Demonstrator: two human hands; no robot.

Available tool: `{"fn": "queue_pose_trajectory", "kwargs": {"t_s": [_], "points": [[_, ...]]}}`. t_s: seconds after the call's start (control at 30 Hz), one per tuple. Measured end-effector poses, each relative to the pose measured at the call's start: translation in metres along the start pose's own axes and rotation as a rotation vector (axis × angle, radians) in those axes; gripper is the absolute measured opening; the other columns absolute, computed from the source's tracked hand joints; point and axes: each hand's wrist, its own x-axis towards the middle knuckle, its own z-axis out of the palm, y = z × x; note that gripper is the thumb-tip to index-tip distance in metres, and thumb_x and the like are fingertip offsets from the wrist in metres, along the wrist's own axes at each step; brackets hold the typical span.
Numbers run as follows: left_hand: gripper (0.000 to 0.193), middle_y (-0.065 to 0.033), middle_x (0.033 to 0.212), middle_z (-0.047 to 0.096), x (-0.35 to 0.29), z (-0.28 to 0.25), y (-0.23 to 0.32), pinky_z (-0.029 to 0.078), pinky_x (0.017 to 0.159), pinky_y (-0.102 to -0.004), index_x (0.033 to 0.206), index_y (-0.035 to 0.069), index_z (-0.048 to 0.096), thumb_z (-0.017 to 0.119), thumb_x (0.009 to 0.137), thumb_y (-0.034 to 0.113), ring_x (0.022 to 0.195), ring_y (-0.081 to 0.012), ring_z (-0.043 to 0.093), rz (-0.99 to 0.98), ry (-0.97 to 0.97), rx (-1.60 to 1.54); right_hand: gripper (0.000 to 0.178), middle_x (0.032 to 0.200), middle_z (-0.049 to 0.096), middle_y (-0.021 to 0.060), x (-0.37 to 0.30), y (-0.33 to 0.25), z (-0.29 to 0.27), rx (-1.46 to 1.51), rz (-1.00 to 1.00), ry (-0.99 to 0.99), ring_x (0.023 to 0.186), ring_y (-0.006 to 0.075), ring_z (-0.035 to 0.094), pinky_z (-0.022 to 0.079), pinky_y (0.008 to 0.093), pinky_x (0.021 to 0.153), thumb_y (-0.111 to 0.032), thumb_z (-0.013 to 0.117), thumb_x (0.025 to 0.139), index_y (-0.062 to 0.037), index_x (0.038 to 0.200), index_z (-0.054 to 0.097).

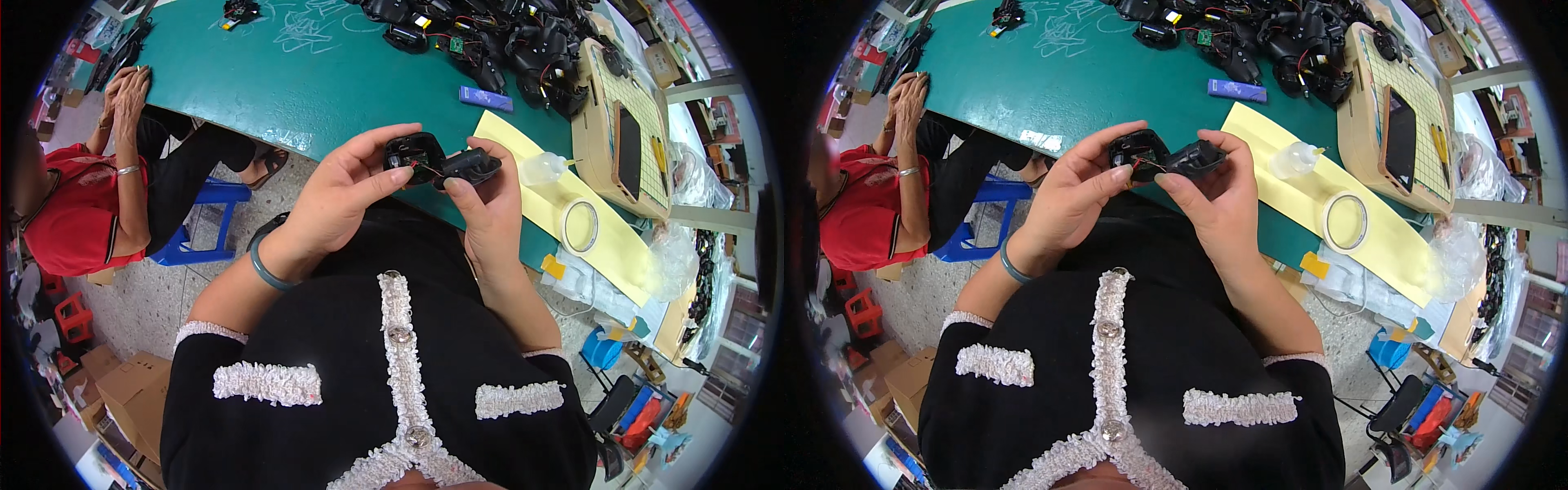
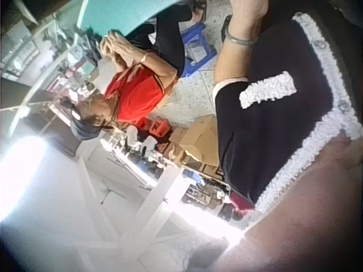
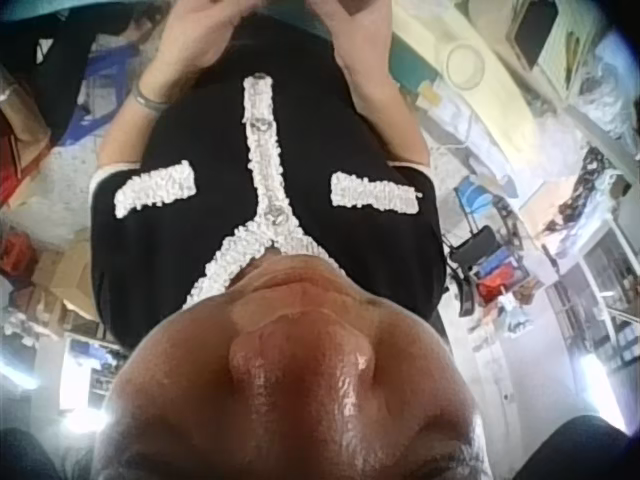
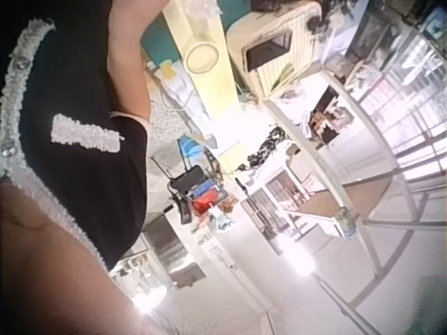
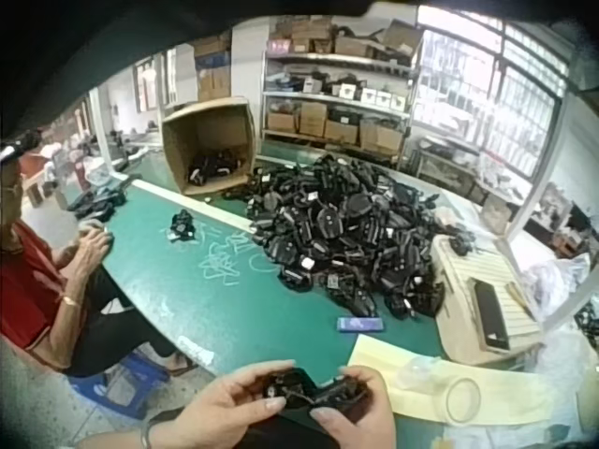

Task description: The person assembles small black electronic devices at a workbench. They apply white tape to the exterior of a device, then open the casing to apply a liquid from a small bottle to the internal components. The person then closes the casing and repeats the taping process on another unit.

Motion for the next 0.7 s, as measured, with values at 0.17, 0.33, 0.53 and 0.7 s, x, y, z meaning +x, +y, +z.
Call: {"fn": "queue_pose_trajectory", "kwargs": {"t_s": [0.17, 0.33, 0.53, 0.7], "points": [[0.045, -0.0105, 0.124, 0.060, -0.001, -0.008, 0.002, 0.049, 0.098, -0.0337, 0.137, 0.001, 0.048, 0.061, 0.094, 0.006, 0.113, -0.0165, 0.059, -0.038, -0.066, 0.046, 0.057, 0.100, 0.057, 0.0057, 0.003, 0.002, -0.005, -0.095, -0.135, -0.071, 0.092, 0.0114, 0.058, 0.049, 0.0268, 0.084, -0.012, 0.085, 0.076, -0.0048, 0.117, 0.046], [0.043, -0.0107, 0.122, 0.061, -0.002, -0.006, 0.000, 0.052, 0.095, -0.0322, 0.135, 0.000, 0.050, 0.061, 0.094, 0.005, 0.110, -0.0155, 0.060, -0.028, -0.036, 0.071, 0.049, 0.090, 0.062, 0.0039, 0.003, -0.015, 0.002, -0.100, -0.082, -0.020, 0.083, 0.0098, 0.060, 0.049, 0.0243, 0.075, -0.012, 0.082, 0.078, -0.0057, 0.112, 0.047], [0.041, -0.0103, 0.117, 0.064, -0.002, -0.002, -0.002, 0.055, 0.088, -0.0294, 0.131, -0.002, 0.053, 0.063, 0.092, 0.003, 0.104, -0.0142, 0.062, 0.027, 0.034, 0.136, 0.050, 0.091, 0.066, 0.0059, 0.007, -0.023, -0.008, -0.158, 0.024, -0.026, 0.076, 0.0087, 0.062, 0.050, 0.0216, 0.063, -0.008, 0.079, 0.080, -0.0055, 0.117, 0.046], [0.040, -0.0104, 0.117, 0.064, -0.002, -0.001, 0.003, 0.055, 0.088, -0.0288, 0.130, -0.002, 0.054, 0.064, 0.092, 0.002, 0.103, -0.0137, 0.062, 0.042, 0.056, 0.189, 0.073, 0.099, 0.069, 0.0107, 0.002, -0.023, -0.005, -0.158, -0.137, -0.068, 0.081, 0.0125, 0.067, 0.053, 0.0240, 0.071, -0.004, 0.079, 0.077, -0.0018, 0.139, 0.040]]}}
